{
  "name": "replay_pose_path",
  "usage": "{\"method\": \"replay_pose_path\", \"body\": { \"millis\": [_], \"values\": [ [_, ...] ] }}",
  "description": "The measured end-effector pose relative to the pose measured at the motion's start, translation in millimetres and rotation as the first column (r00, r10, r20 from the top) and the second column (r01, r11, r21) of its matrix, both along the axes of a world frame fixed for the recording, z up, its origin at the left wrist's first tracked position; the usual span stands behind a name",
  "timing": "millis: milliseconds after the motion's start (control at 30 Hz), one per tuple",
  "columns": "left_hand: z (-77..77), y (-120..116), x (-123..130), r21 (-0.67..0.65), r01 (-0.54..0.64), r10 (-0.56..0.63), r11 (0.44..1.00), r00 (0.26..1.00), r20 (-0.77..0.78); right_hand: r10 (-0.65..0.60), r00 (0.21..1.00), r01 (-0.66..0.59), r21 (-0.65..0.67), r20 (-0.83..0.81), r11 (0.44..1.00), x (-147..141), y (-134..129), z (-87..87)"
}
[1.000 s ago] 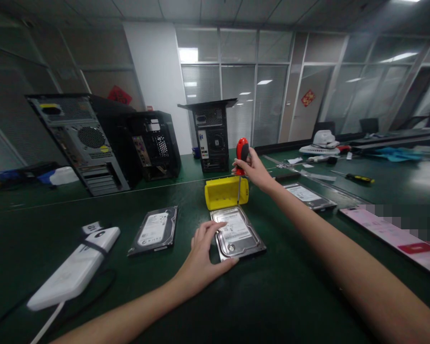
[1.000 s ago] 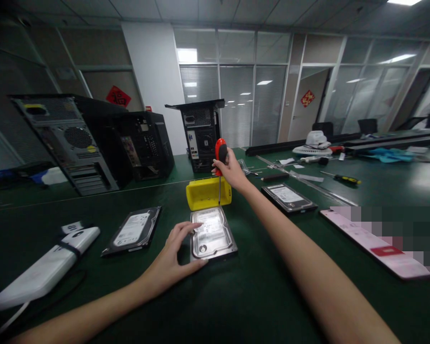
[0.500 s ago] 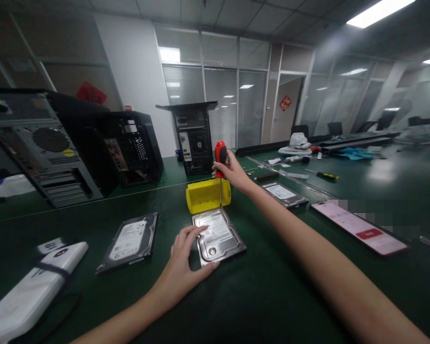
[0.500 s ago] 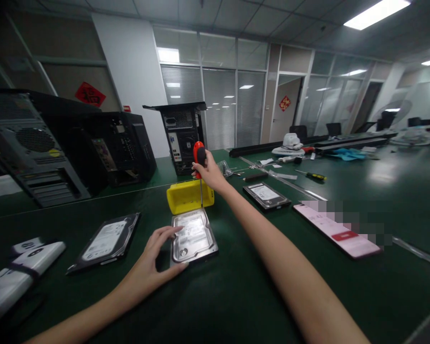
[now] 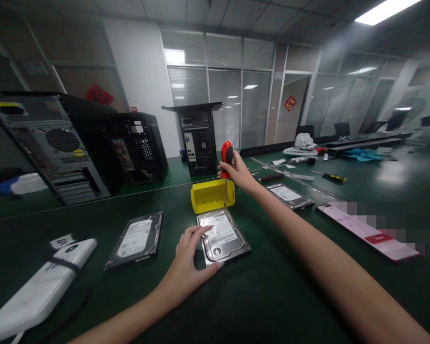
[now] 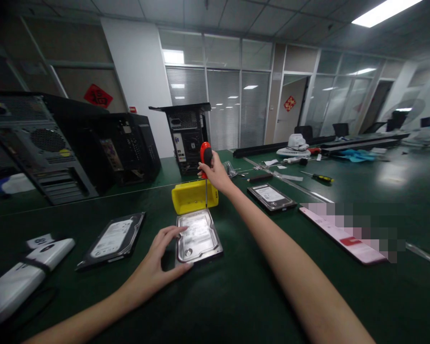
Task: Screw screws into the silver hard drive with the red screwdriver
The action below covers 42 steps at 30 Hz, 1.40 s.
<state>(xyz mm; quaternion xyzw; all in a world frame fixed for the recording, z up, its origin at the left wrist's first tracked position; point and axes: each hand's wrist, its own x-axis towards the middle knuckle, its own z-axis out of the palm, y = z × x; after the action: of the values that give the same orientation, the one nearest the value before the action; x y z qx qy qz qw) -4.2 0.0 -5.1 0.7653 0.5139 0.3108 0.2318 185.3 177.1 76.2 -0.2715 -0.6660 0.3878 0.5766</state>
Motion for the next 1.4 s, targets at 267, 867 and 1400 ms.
{"method": "replay_pose_path", "body": {
  "millis": [267,867,1400],
  "values": [
    [3.1,-1,0,-0.017,-0.002,0.002,1.000,1.000,-0.006,-0.004,1.000,0.004,-0.009,-0.001,1.000,0,0,-0.2],
    [5.9,-2,1,-0.020,0.013,-0.012,1.000,1.000,0.025,0.014,1.000,-0.014,-0.038,0.015,0.999,-2,-10,4.9],
    [4.0,-1,-1,-0.035,0.017,-0.017,0.999,1.000,0.013,0.044,0.998,-0.044,-0.010,0.041,0.999,-3,-14,7.4]
  ]
}}
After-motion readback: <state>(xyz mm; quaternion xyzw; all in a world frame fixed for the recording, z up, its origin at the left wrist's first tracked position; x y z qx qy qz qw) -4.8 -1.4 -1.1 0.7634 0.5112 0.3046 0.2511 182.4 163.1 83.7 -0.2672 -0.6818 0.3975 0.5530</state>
